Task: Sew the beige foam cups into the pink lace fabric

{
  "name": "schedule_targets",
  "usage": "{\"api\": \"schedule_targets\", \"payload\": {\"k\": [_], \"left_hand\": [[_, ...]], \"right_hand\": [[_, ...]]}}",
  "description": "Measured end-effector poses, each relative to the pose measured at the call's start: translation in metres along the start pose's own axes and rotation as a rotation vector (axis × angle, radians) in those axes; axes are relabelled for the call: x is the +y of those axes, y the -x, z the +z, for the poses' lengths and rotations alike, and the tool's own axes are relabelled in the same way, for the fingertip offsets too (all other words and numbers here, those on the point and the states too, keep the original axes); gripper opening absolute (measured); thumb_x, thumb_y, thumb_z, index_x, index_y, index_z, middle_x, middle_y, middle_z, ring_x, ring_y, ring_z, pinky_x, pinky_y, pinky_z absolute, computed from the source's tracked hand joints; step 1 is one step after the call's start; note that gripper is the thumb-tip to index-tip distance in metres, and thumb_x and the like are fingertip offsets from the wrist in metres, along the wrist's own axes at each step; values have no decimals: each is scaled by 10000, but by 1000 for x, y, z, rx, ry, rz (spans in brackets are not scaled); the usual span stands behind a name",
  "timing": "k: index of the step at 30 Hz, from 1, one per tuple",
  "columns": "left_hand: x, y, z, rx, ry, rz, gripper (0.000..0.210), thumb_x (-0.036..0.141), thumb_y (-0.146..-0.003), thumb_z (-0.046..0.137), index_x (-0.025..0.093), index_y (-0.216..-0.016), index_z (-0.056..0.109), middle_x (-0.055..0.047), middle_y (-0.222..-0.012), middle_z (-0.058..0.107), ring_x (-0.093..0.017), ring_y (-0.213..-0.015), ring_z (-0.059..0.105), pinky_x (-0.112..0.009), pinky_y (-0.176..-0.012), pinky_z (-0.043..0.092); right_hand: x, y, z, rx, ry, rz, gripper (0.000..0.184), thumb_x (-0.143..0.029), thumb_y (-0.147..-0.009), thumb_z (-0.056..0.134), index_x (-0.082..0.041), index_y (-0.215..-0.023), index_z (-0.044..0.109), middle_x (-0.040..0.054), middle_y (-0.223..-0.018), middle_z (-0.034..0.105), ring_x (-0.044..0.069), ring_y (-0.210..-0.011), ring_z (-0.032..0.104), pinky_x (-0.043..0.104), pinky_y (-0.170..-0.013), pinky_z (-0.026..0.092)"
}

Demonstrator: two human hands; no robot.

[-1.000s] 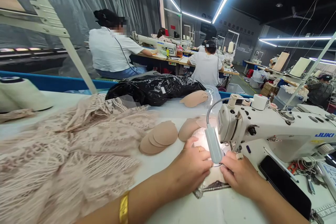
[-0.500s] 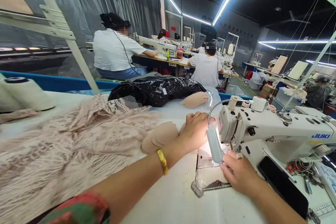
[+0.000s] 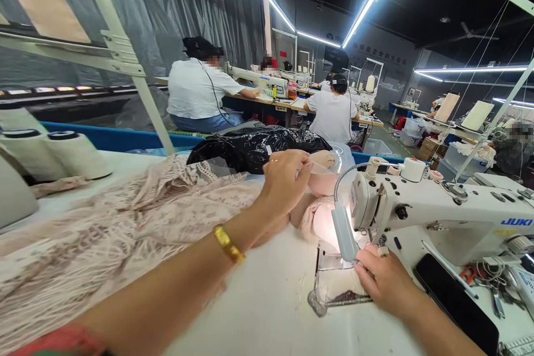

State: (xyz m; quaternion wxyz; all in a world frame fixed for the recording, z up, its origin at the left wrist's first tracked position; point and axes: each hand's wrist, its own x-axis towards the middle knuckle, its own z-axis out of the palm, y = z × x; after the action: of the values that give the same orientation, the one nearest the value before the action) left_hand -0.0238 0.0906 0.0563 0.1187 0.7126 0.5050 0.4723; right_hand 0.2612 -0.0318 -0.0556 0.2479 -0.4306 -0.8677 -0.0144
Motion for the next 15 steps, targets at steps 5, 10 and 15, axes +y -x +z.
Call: {"api": "schedule_targets", "payload": {"k": [5, 10, 15], "left_hand": [[14, 86, -27, -344, -230, 425, 252, 267, -1015, 443, 228, -892, 660, -62, -883, 730, -271, -823, 664, -421, -826, 506], [11, 155, 1, -630, -226, 510, 228, 118, -985, 465, 219, -889, 645, -65, -1047, 775, -250, -936, 711, -368, -821, 550], [12, 142, 32, -616, -138, 520, 212, 37, -861, 477, 198, -838, 612, -55, -920, 731, -202, -749, 662, -307, -668, 545]], "right_hand": [[-2, -1, -1, -32, -32, 40, 165, -169, -1019, 499, -245, -998, 644, 35, -885, 630, 224, -784, 547, 311, -696, 402], [-5, -3, -4, -21, -4, 30, 185, -171, -1014, 490, -244, -955, 649, 36, -847, 633, 230, -771, 527, 317, -686, 394], [-6, -6, -6, -31, -26, 36, 201, -168, -1018, 494, -233, -1009, 683, 36, -868, 659, 220, -781, 548, 308, -691, 401]]}}
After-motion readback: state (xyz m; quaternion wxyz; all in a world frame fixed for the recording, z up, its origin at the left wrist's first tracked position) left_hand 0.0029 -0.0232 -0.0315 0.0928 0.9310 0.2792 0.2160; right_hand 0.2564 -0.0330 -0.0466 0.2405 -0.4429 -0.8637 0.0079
